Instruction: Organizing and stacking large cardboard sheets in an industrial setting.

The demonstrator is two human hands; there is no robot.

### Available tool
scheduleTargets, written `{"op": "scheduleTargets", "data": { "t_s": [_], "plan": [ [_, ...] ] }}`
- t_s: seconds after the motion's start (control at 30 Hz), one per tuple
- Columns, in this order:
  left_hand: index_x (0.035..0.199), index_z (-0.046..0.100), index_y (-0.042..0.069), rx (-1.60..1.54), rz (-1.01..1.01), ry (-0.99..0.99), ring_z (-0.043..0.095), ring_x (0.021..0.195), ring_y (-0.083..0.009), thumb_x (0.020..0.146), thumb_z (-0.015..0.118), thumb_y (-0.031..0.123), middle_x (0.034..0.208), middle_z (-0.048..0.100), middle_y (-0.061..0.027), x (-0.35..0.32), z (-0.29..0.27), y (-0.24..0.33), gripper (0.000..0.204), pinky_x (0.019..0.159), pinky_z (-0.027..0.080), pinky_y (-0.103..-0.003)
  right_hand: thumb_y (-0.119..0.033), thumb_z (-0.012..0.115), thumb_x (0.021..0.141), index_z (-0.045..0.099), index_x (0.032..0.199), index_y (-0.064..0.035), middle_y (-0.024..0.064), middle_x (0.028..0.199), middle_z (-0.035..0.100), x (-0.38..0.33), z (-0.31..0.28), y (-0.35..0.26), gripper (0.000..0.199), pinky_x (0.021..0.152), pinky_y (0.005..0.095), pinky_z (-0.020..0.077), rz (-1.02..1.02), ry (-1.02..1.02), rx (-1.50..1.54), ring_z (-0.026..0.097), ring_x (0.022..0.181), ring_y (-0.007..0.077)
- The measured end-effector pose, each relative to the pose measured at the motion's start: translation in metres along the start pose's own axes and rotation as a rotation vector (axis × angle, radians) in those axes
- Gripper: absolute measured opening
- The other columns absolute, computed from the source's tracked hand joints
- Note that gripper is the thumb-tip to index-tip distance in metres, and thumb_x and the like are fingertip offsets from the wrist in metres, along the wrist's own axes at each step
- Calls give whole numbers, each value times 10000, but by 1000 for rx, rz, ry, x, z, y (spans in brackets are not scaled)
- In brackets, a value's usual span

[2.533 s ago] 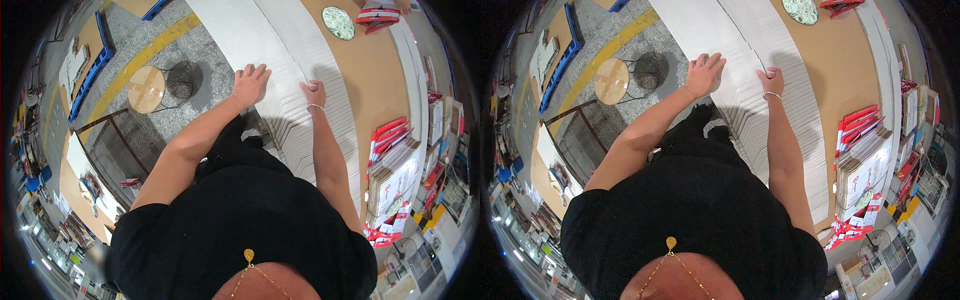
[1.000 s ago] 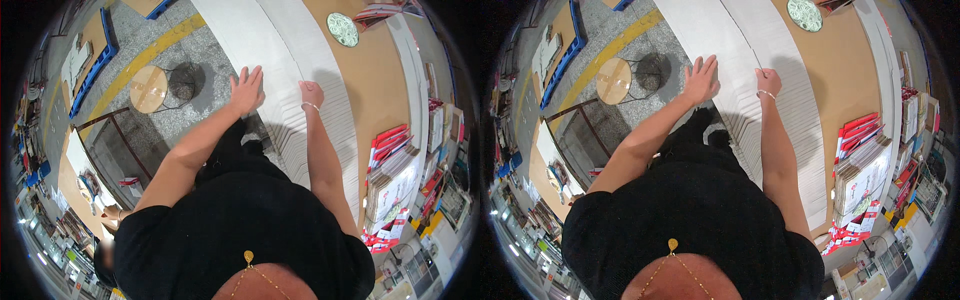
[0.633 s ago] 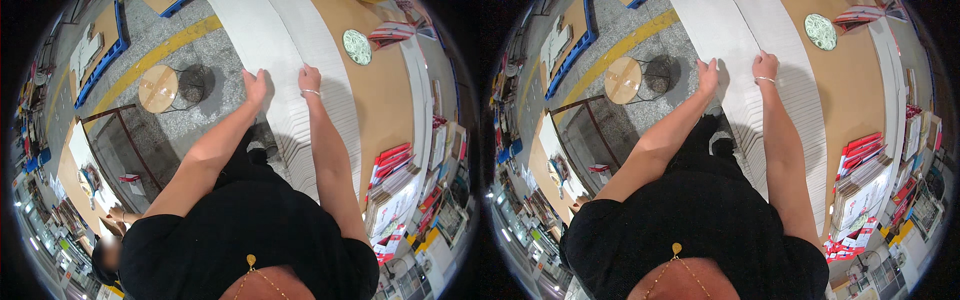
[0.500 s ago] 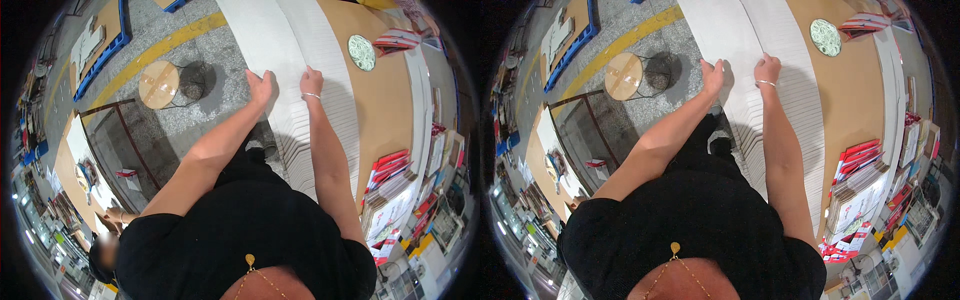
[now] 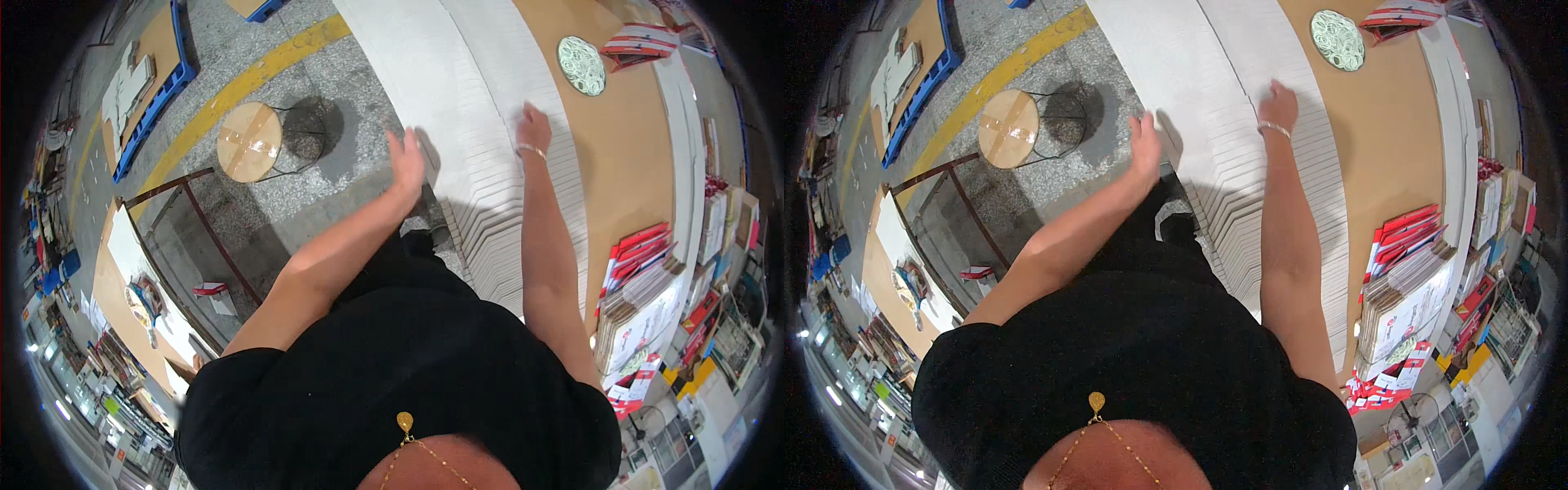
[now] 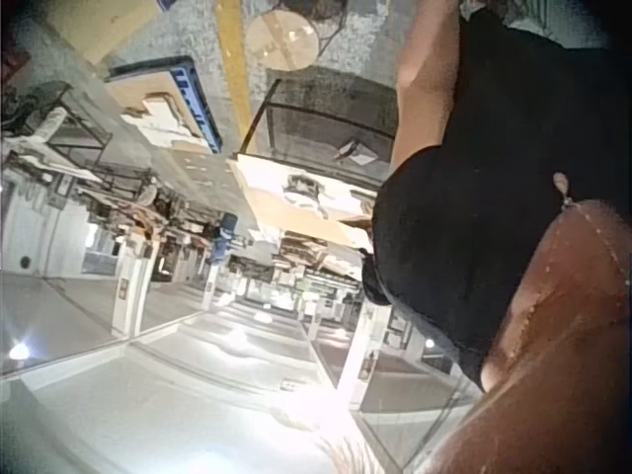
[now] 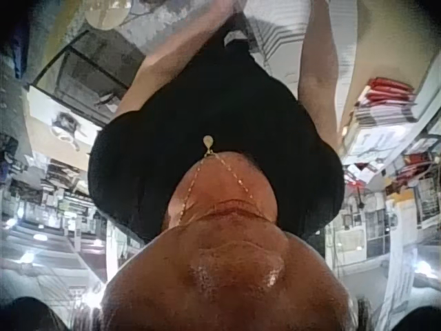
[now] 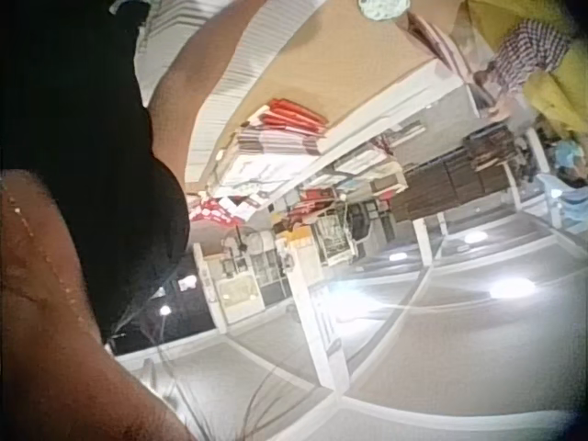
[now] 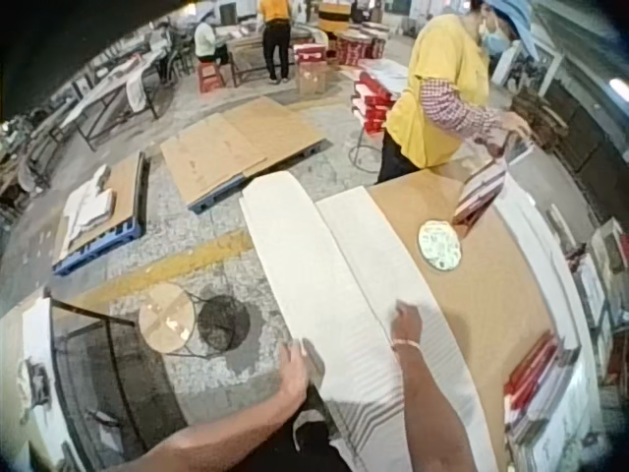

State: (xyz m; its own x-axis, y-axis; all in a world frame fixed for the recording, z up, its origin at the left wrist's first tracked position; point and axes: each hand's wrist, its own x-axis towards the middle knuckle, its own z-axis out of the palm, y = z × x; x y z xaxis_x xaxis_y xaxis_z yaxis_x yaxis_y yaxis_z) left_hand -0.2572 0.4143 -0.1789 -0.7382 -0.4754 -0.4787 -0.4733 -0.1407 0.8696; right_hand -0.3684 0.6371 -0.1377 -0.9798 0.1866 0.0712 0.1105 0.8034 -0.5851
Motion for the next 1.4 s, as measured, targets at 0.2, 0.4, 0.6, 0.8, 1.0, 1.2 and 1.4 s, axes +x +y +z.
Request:
{"op": "scheduleTargets", "data": {
  "t_s": [0.2,0.4,0.6,0.8,1.0,1.2,1.4],
  "plan": [
    [1281,362,-22,-179,-817,-170,461,1109,-245,814,448,564,1238,466,-121,-114,22,-20,754,905,387,-378,-27,498,679,635,1007,-70,155,871,591,-97,-39,36,357,755,381,443,120,-58,-118,554,837,302],
    [1322,279,-37,-62,-777,-144,407,1176,-261,804,446,568,1319,377,-159,-120,39,-14,814,937,365,-413,-10,494,670,598,1095,-66,143,965,537,-116,-30,21,441,816,379,412,97,-62,-86,495,921,300],
    [1382,97,-16,-173,-794,-159,326,1237,-316,745,487,606,1393,248,-203,-132,38,12,973,986,308,-394,-15,491,675,591,1105,-62,142,966,539,-110,-43,17,444,843,367,410,119,-139,-85,496,945,300],
    [1328,224,-58,-71,-422,-65,376,1199,-288,806,500,495,1339,326,-205,-117,33,22,809,982,316,-387,-49,511,692,612,1065,-59,155,980,557,-102,-45,35,387,859,367,411,90,-125,-61,506,957,307],
    [1271,296,-69,-27,-176,-93,460,1084,-273,792,589,361,1216,460,-183,-75,35,23,706,907,380,-366,-72,516,701,609,1057,-34,172,939,579,-100,-42,26,369,801,378,443,58,-161,-8,547,875,317],
    [1303,228,-81,-124,-264,-79,458,1113,-300,716,685,358,1221,448,-232,-63,28,3,864,942,361,-344,-147,594,705,632,995,-16,157,810,622,-112,-42,33,321,758,368,459,193,-121,53,579,835,286],
    [1276,291,-83,-90,-148,-74,480,1098,-279,700,724,283,1206,474,-212,-48,31,0,808,913,392,-352,-277,726,675,637,854,2,127,782,642,-116,-62,17,344,654,326,483,237,-37,95,609,687,228]
  ]
}}
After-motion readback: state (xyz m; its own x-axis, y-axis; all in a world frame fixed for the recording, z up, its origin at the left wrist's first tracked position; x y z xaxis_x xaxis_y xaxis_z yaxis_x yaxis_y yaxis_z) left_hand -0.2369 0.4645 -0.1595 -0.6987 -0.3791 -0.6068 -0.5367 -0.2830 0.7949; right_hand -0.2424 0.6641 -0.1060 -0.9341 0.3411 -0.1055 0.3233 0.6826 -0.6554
